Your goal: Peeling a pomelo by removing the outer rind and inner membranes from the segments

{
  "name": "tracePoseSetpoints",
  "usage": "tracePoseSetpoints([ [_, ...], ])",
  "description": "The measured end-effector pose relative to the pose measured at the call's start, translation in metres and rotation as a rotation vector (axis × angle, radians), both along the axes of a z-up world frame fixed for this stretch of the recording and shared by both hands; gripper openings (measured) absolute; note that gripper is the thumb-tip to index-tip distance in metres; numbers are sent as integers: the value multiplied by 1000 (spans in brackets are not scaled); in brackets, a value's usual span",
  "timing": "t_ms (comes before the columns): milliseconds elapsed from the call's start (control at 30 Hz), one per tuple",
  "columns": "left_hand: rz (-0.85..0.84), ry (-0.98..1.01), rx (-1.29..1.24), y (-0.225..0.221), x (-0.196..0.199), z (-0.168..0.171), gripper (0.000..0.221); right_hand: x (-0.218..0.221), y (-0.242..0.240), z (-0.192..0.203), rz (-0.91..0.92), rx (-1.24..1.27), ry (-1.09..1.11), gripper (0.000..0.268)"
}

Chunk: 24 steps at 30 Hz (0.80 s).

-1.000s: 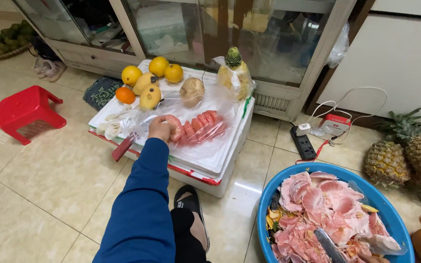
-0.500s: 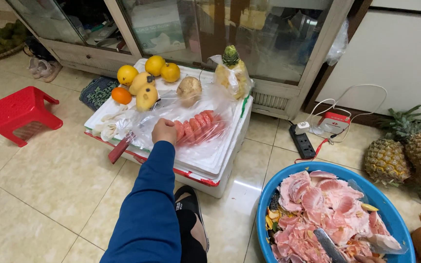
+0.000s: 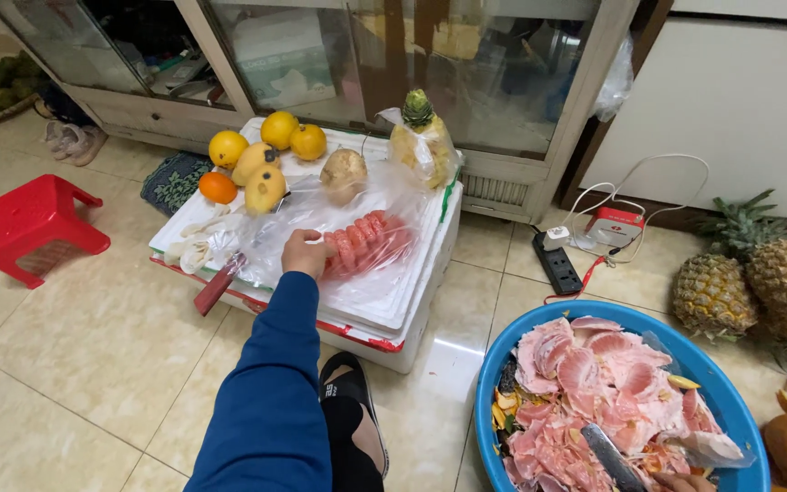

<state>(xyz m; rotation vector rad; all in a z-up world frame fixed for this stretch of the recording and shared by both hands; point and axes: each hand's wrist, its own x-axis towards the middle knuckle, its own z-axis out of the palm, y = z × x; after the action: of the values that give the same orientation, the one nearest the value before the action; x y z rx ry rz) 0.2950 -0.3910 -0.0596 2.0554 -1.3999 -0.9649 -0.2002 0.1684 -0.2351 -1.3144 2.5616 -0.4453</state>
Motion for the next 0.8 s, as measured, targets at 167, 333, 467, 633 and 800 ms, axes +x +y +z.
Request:
tracePoseSetpoints([
  [167,-29,-96,-44,-2,-4,-4,43,-33,15,-87,-5,-5,6,25],
  [333,-58,-257,-99,-15,1,-24,33,-72,18,-134,132,-34,-13,40],
  [467,-145,-325,-195,-41,18,-64,45,-36,19,-48,136,164,-99,74],
  [633,-304,-487,-334,-37,20,-52,41,4,11,7,220,303,-178,98],
  [800,-357,-643,-286,-12,3,-6,44,32,4,27,285,366,-41,96],
])
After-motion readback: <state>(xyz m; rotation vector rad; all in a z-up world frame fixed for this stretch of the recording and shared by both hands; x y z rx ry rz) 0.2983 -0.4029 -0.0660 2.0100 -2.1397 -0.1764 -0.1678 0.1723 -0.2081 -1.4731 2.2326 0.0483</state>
